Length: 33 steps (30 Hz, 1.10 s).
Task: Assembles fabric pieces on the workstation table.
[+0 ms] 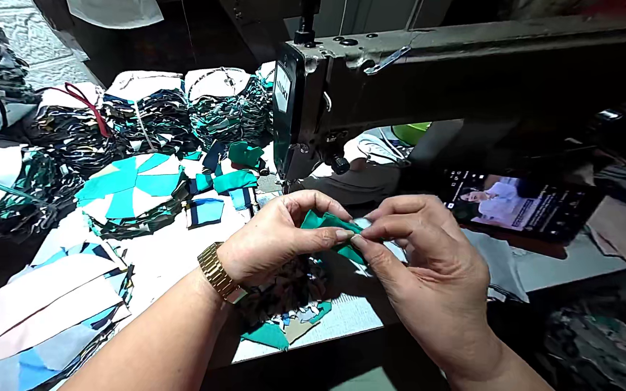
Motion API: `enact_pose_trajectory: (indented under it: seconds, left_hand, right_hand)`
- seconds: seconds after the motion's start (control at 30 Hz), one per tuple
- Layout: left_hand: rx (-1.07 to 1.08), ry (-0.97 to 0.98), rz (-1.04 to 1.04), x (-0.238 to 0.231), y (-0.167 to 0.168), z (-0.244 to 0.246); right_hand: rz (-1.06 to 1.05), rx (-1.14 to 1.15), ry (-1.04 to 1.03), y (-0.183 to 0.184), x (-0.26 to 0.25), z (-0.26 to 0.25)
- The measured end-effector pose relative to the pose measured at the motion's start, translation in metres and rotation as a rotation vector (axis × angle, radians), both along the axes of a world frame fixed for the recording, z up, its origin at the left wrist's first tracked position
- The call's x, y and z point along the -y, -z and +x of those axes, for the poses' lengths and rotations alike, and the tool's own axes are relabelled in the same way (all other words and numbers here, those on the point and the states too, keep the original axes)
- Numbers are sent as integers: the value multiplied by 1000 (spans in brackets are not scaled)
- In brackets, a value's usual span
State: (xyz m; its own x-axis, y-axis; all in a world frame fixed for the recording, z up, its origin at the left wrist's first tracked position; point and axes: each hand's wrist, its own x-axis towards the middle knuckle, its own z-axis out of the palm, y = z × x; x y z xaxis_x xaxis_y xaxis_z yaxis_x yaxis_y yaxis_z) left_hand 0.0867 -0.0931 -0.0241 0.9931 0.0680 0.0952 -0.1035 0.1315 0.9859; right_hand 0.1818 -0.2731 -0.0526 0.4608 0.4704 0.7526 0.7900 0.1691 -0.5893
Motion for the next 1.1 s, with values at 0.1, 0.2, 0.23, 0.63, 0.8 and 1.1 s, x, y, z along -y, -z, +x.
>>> enact_pose_trajectory:
  seconds: [0.1,0.2,0.23,0.63,0.8,1.1]
  left_hand:
    - [-21,11,-44,1,2,3]
    - [-47,-9,-94,6,0,1]
    - [-63,-30,-85,9,-2,-1]
    - [-132,-83,-96,5,2,-1]
    - [-173,-85,-80,3,-1,-3]
    - [-88,-86,2,1,3,-4]
  right_hand:
    - [9,203,63,1,0,2]
    - [-5,283,87,4,-2,4]
    - [-10,287,86,5,-3,4]
    - [-18,-113,62,1,-14,-3]
    - [3,-276,-35,-2,-12,-3]
    - [-177,-800,-419,1,-5,2]
